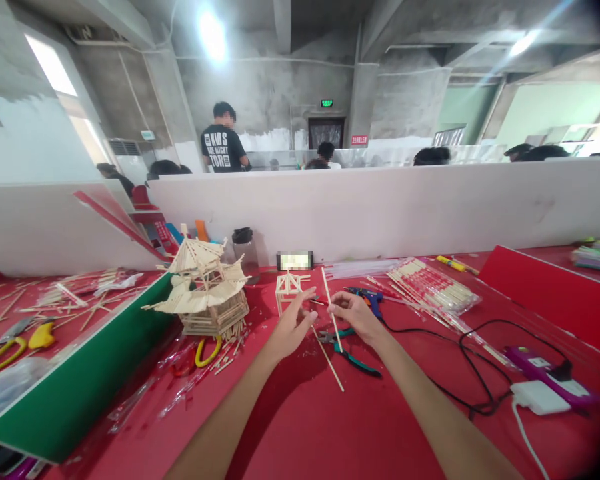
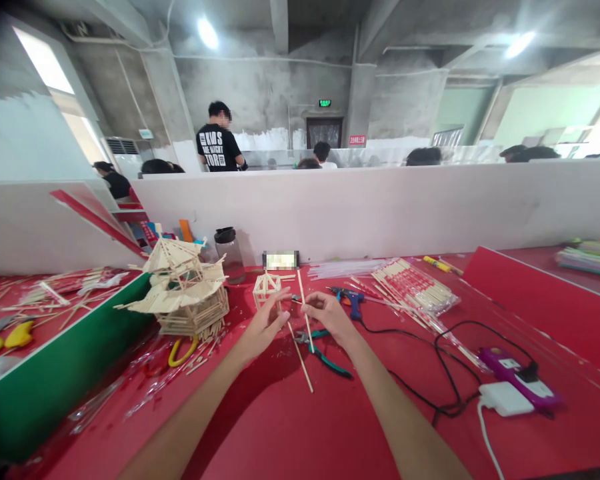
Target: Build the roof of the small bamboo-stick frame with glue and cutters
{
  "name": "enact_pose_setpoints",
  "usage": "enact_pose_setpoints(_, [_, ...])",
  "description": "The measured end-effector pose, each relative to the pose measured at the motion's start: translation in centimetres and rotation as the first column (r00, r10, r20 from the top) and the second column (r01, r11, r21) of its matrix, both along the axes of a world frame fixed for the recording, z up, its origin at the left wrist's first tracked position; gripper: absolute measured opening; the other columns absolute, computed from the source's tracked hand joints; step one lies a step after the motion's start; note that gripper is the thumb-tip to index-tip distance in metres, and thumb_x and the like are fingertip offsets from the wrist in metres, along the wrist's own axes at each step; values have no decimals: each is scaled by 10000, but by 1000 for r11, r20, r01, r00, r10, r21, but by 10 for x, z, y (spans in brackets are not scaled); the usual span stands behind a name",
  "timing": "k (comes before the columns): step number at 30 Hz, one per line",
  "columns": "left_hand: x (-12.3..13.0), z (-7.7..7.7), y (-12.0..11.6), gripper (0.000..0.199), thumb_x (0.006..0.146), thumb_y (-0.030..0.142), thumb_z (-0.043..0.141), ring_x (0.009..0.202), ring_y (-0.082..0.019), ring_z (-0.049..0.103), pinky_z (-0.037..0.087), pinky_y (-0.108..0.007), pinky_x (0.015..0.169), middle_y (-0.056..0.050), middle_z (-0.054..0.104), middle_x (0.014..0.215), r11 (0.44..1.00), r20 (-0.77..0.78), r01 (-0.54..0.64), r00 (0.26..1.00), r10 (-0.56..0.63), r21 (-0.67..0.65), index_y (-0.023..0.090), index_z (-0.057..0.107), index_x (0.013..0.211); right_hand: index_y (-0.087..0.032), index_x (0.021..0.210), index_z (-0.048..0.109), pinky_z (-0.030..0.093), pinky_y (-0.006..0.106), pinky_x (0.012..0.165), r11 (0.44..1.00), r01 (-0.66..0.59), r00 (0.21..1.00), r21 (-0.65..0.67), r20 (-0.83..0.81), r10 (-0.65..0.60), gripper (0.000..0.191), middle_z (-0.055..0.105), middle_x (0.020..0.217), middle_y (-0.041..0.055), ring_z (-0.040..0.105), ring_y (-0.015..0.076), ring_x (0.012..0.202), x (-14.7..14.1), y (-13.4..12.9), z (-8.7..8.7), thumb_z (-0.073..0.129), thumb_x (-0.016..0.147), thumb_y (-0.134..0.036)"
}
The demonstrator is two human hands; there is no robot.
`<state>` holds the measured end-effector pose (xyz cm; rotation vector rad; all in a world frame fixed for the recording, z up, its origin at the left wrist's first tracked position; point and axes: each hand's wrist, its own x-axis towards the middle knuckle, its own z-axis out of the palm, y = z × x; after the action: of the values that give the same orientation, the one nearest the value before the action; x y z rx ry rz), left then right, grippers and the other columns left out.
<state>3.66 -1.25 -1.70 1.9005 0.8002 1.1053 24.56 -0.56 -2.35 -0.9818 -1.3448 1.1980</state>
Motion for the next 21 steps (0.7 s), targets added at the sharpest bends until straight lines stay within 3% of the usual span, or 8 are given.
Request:
enact_pose_setpoints(3, [2, 1, 1, 508, 958, 398, 532, 858, -161, 643, 540, -332, 810, -117, 520, 1426, 999, 107, 20, 994, -16, -36, 273, 426, 1439, -198, 806, 566, 354, 230, 524, 998, -68, 998, -18, 3, 68, 417, 564, 651, -47, 472, 98, 553, -11, -4, -1, 846, 639, -459])
enact_pose_setpoints(9, [4, 0, 4, 443, 934, 380, 570, 661, -108, 547, 490, -264, 644, -124, 614, 1319, 1000, 62, -18, 998, 19, -16, 214, 546, 1343, -214, 725, 459, 364, 235, 531, 996, -79, 997, 31, -20, 80, 469, 524, 640, -64, 444, 93, 541, -25, -7, -5, 838, 641, -475])
enact_pose_setpoints(17, [4, 2, 4, 404, 902, 326, 603, 807, -158, 630, 520, -305, 796, -94, 690, 1148, 998, 62, -50, 997, 51, -28, 198, 582, 1284, -209, 719, 453, 376, 240, 562, 987, -123, 982, 103, 154, 106, 429, 490, 649, -61, 446, 107, 590, -32, -12, -6, 808, 684, -447])
enact_pose_setpoints(21, [6, 2, 5, 484, 871, 331, 639, 834, -160, 644, 532, -308, 795, -90, 682, 1138, 994, 114, -78, 990, 86, -74, 205, 533, 1326, -215, 710, 437, 362, 241, 549, 991, -65, 985, 113, 166, 46, 427, 490, 637, -62, 436, 108, 575, -34, -12, -4, 787, 695, -457])
